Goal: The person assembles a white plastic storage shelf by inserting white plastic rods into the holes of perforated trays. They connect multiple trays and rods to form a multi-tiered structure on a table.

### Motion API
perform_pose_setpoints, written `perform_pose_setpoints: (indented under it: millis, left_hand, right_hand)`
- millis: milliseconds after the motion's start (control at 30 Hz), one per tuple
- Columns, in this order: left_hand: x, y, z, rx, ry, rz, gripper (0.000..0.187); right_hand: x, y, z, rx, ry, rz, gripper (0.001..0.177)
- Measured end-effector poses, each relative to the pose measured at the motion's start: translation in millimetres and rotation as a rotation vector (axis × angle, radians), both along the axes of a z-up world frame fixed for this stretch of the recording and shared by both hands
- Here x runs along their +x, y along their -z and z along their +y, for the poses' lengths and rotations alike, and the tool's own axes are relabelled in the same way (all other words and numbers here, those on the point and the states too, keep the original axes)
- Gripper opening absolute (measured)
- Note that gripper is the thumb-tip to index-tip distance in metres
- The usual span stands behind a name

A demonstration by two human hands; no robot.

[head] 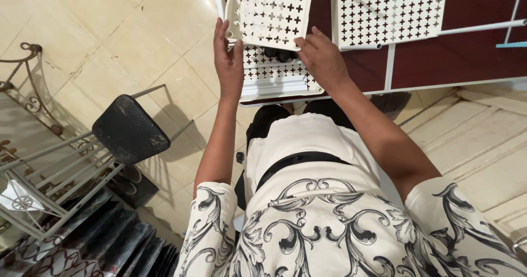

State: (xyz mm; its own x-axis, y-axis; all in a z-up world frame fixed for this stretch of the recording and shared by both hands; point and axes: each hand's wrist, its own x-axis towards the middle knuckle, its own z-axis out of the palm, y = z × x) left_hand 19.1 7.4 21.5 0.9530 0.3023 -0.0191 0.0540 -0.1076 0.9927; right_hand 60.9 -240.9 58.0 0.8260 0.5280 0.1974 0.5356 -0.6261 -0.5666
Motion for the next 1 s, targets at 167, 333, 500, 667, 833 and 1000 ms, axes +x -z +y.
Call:
perform_pose_setpoints:
  millis: [167,333,500,667,833,1000]
  left_hand:
    - [-3,3,-16,-0.183,-0.107,0.236,0.058]
    - [-2,9,-21,-0.417,-0.166,0.169,0.054]
    - [-2,8,-15,-0.297,-0.249,0.191,0.054]
    - [1,-4,17,-0.196,-0.242,0.063,0.049]
    - [4,-31,36,-0.261,-0.184,0.015,0.045]
    - [3,-69,23,-0.159,-0.141,-0.03,0.039]
  right_hand:
    - [-10,-10,-2,0.04,0.021,-0.009,0.03]
    - [-18,-21,-5,0.058,0.066,0.033,0.031]
    - [-17,-41,-12,0.111,0.094,0.121,0.047]
    - [-4,-71,-30,0.131,0.142,0.15,0.044]
    - [15,-105,-49,0.157,0.233,-0.074,0.041]
    - [28,-134,-73,0.124,0.294,-0.154,0.034]
